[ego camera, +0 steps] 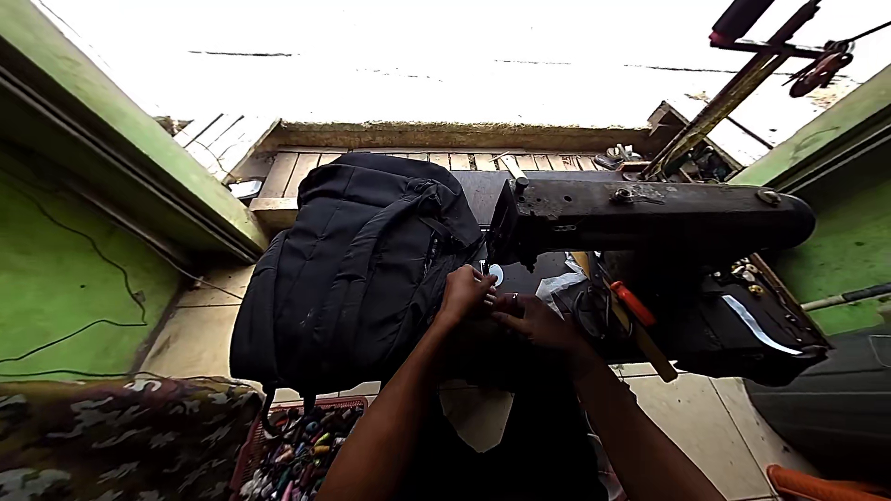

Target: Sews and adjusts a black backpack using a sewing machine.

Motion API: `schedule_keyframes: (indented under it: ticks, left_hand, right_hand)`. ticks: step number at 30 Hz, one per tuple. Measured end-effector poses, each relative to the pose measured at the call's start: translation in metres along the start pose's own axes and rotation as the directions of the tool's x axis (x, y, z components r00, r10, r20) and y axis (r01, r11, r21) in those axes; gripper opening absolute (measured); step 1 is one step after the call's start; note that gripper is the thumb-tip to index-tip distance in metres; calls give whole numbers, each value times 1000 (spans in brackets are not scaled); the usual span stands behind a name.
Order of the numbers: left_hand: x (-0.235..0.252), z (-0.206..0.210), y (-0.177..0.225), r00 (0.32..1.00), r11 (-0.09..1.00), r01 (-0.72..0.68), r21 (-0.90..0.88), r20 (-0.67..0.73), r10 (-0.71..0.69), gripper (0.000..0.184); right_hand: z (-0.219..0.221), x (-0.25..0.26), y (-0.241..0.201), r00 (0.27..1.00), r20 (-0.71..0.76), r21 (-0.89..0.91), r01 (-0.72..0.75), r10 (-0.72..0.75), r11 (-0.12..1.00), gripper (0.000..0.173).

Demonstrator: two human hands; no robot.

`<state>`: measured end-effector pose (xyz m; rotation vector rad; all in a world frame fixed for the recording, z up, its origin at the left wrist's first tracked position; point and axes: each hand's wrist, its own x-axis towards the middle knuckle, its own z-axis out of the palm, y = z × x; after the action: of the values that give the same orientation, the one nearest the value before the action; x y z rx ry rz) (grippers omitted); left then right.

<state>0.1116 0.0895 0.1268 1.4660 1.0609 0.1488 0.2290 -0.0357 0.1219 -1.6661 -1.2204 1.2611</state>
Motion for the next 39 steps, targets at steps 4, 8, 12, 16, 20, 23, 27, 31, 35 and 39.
schedule_keyframes:
  ticks: [4,8,12,16,20,23,27,31,35,39]
  left_hand:
    - [-13,2,-4,999,993,-36,110,-25,39,22]
    - [-48,1,-18,973,749,-196,633,32,228,28]
    - [-69,-8,-2,980,499,-195,844,149,132,30]
    - [-14,-47,24,913,194,-335,922,265,311,23]
    - [87,-77,59,692,-211,-550,808,583,426,21]
    - [125,-70,94,701,-234,-593,771,637,322,18]
    - [144,-57,114,714,-192,-629,753,658,240,16]
    - [167,-53,110,656,-189,-679,710,701,279,22]
    - [182,-58,97,659,-115,-631,768,608,443,30]
    - [149,-103,85,734,34,-495,868,397,552,31]
  right_hand:
    - [3,-26,6,982,131,-122,149,-133,981,27]
    - [7,-7,15,897,-209,-556,218,-389,802,31]
    - [15,26,35,818,-264,-797,112,-510,593,41]
    - [22,37,47,774,-298,-862,34,-559,506,44]
    - [27,32,50,759,-305,-865,32,-575,501,42]
    - [32,21,56,703,-323,-863,55,-633,502,36]
    - [37,16,60,663,-363,-854,44,-655,518,34]
    - [37,19,58,678,-358,-856,38,-643,516,34]
    - [36,18,58,690,-361,-842,49,-628,537,34]
    - [35,18,60,690,-359,-833,68,-628,550,35]
